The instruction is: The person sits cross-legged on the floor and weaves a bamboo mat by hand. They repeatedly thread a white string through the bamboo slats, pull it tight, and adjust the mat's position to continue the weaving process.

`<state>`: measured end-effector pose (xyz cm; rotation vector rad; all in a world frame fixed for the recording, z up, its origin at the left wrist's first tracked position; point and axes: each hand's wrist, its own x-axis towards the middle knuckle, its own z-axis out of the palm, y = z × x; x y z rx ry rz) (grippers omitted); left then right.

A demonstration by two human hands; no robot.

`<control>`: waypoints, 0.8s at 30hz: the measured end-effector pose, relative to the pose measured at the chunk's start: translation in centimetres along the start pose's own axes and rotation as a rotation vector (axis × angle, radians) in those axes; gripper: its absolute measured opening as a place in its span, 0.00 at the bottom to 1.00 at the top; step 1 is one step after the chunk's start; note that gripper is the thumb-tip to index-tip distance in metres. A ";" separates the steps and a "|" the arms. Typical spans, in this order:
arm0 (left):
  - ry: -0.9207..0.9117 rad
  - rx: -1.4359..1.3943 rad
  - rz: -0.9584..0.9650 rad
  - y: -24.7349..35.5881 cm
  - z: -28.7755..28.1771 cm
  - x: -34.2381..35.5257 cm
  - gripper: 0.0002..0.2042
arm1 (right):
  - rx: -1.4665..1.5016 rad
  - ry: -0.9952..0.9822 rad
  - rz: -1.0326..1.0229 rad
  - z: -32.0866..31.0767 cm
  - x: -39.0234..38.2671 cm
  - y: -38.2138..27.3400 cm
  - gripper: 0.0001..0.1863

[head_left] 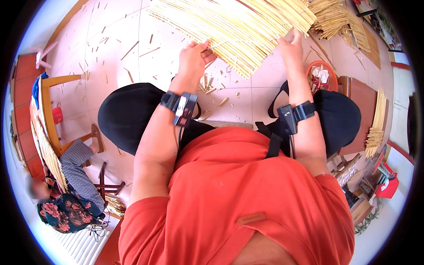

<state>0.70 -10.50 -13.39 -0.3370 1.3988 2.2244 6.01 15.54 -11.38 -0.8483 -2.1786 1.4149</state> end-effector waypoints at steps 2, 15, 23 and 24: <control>0.036 -0.041 -0.035 -0.4 -0.5 1.1 0.11 | -0.333 0.139 -0.578 0.6 -0.9 -1.4 0.22; -0.126 0.156 -0.330 -2.0 1.4 -2.3 0.19 | -0.368 -0.505 -0.961 5.3 -6.2 -2.4 0.06; -0.048 0.141 -0.267 -1.9 1.2 -1.8 0.17 | -0.350 -0.438 -1.007 7.0 -6.6 -2.7 0.06; -0.045 0.129 -0.254 -1.9 1.1 -1.8 0.17 | -0.332 -0.428 -1.029 7.1 -6.6 -2.9 0.04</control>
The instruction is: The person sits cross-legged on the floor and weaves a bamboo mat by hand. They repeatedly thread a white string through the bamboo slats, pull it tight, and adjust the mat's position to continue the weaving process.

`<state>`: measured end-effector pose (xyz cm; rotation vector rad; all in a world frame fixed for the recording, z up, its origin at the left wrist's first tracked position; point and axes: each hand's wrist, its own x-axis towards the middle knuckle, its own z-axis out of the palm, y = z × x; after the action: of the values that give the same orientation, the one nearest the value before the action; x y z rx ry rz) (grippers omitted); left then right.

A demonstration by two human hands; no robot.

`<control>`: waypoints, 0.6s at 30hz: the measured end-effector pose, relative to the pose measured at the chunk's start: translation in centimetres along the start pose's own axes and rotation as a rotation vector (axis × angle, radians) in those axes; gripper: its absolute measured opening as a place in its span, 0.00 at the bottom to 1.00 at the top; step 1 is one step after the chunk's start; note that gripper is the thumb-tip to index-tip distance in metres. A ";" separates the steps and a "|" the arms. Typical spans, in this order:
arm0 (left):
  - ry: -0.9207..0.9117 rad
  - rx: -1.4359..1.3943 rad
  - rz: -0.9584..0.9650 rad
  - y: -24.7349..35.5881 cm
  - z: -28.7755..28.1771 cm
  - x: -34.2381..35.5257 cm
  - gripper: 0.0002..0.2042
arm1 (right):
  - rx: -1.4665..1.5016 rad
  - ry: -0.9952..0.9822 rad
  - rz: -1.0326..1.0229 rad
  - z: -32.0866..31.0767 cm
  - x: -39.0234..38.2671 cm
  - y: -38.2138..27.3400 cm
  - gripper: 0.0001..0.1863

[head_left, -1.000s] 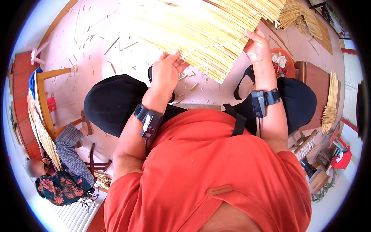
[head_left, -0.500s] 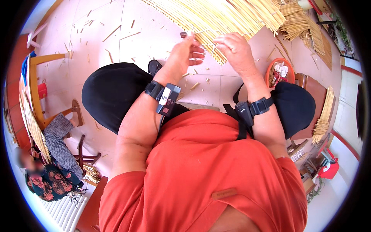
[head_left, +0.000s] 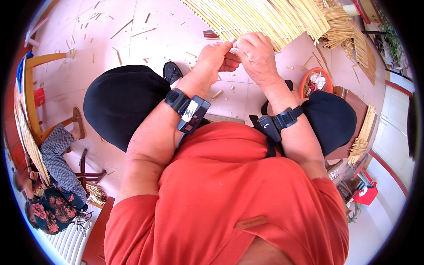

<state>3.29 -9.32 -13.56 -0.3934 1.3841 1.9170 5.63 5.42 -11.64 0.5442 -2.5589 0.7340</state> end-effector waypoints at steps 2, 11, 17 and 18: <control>-0.015 -0.020 0.027 0.0 -0.2 0.1 0.17 | 0.019 0.039 -0.048 -0.1 0.4 0.1 0.04; -0.007 0.109 0.224 1.7 0.0 0.7 0.19 | 0.135 0.176 -0.193 -2.7 4.0 -1.7 0.03; -0.041 0.243 0.149 -1.7 -0.4 2.5 0.18 | 0.181 0.505 -0.249 -5.9 9.2 -3.3 0.03; -0.051 0.265 0.183 -1.4 -0.5 2.4 0.18 | 0.372 0.507 -0.137 -6.3 9.6 -3.2 0.03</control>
<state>2.57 -8.65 -16.22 -0.0920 1.6617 1.8391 0.87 4.14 -0.76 0.5545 -1.9117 1.1414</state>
